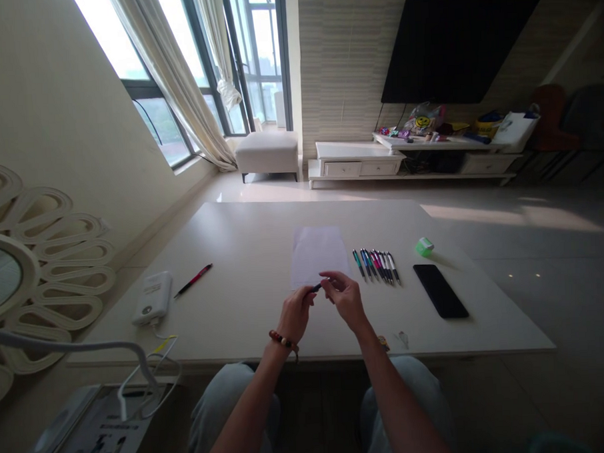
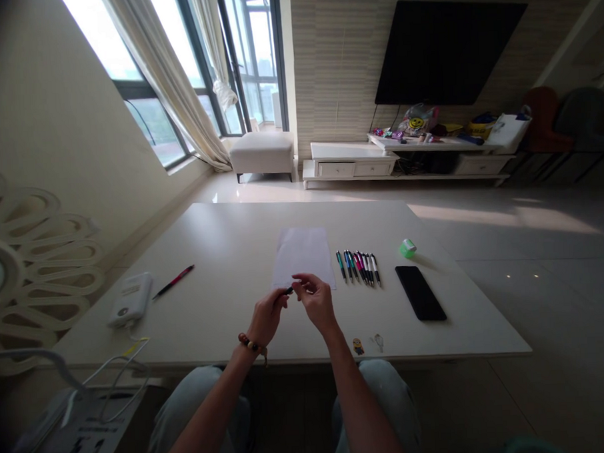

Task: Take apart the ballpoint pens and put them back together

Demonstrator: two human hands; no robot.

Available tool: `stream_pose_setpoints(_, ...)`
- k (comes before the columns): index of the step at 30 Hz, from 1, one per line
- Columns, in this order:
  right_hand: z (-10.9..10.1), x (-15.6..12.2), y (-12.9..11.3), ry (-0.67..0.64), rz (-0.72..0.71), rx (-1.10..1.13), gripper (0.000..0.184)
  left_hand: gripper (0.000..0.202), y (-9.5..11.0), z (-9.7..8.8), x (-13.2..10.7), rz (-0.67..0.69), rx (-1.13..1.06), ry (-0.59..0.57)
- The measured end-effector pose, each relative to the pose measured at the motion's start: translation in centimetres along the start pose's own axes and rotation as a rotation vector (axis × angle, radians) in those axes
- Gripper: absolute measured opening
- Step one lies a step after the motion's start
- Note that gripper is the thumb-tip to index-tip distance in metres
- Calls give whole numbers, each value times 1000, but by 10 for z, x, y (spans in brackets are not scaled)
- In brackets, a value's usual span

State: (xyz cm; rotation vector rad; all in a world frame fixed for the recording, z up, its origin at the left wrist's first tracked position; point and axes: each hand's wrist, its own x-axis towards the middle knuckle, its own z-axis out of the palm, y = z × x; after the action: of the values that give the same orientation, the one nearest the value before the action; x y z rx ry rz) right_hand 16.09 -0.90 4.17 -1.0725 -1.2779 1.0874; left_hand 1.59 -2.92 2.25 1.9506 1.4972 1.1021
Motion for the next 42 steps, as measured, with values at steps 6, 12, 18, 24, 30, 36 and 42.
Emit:
stream_pose_setpoints(6, -1, -5, 2, 31, 6, 5, 28, 20, 5, -3, -6, -10, -8, -8)
stream_pose_setpoints(12, 2, -8, 0, 20, 17, 107, 27, 22, 13, -3, -10, -50, -52, 35)
stream_pose_setpoints(18, 4, -7, -1, 45, -41, 169, 24, 23, 16, 5, -7, -31, -97, 12)
stream_pose_setpoints(24, 1, -6, -1, 26, 45, 266, 30, 24, 17, 13, 0, -78, -190, 20)
stream_pose_setpoints(30, 2, -2, -3, 72, 60, 334, 28, 24, 19, 21, 2, -96, -294, 8)
stream_pose_setpoints(36, 1, -2, -6, 46, 64, 282, 27, 26, 20, 18, 2, -115, -336, 5)
stream_pose_setpoints(42, 0, -2, 0, 166, 100, 263, 28, 26, 22, 18, 1, -135, -340, 14)
